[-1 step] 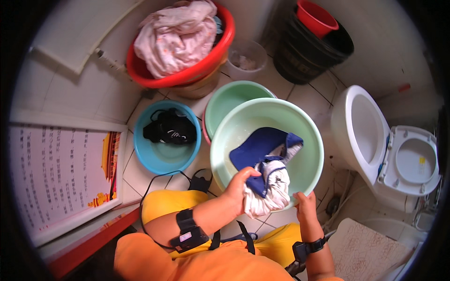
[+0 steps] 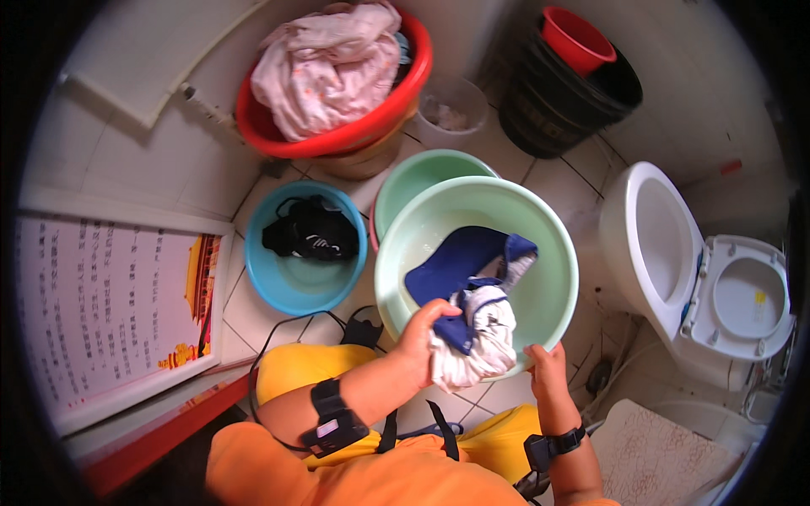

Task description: The person prepares a bowl of cereal in a kitchen by adding powder from containers and milk, then carries a basin of laundry to a bathroom to wash items by hand.

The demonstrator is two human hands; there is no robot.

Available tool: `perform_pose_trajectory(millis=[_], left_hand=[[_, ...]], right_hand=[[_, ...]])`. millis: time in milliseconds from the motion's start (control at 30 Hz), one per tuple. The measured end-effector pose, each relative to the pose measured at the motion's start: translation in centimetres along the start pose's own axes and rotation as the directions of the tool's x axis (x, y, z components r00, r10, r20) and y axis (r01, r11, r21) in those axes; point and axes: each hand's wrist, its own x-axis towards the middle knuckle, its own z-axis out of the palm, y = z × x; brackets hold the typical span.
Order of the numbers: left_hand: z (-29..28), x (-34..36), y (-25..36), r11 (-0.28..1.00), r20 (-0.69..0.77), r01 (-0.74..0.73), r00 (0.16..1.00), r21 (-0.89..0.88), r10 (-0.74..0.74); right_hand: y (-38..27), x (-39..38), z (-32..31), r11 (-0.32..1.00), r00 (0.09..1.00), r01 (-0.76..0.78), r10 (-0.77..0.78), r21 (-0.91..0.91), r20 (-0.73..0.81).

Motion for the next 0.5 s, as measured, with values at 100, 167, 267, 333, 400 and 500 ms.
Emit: perform_pose_trajectory(millis=[100,167,267,333,400,500], left_hand=[[-1.1,-3.3,2.8,0.977,-0.103,-0.215,0.971,0.011,0.215],[-2.1,-5.9,5.0,0.943,-0.098,-0.332,0.939,-0.025,0.329],[-4.4,-8.6,8.1,0.84,-0.066,-0.541,0.84,-0.037,0.539],[-6.2,-10.2,9.8,0.782,-0.024,-0.618,0.785,-0.075,0.618],[-6.6,-11.4,10.7,0.684,-0.085,-0.727,0.686,-0.053,0.722],[-6.6,-12.2,11.8,0.63,-0.151,-0.775,0.629,-0.05,0.762]], right_hand=[[-1.4,1.1,4.8,0.999,0.994,0.045,-0.044,-0.008,0.101],[-0.8,2.3,7.7,0.993,0.974,0.113,-0.117,0.03,0.196],[-0.3,3.1,12.6,0.993,0.95,0.104,-0.117,0.059,0.288],[-0.2,3.4,15.9,0.991,0.926,0.132,-0.129,0.016,0.355],[0.4,3.8,18.7,0.98,0.914,0.198,-0.191,0.019,0.357],[2.5,4.7,22.2,0.902,0.857,0.43,-0.395,-0.036,0.332]])
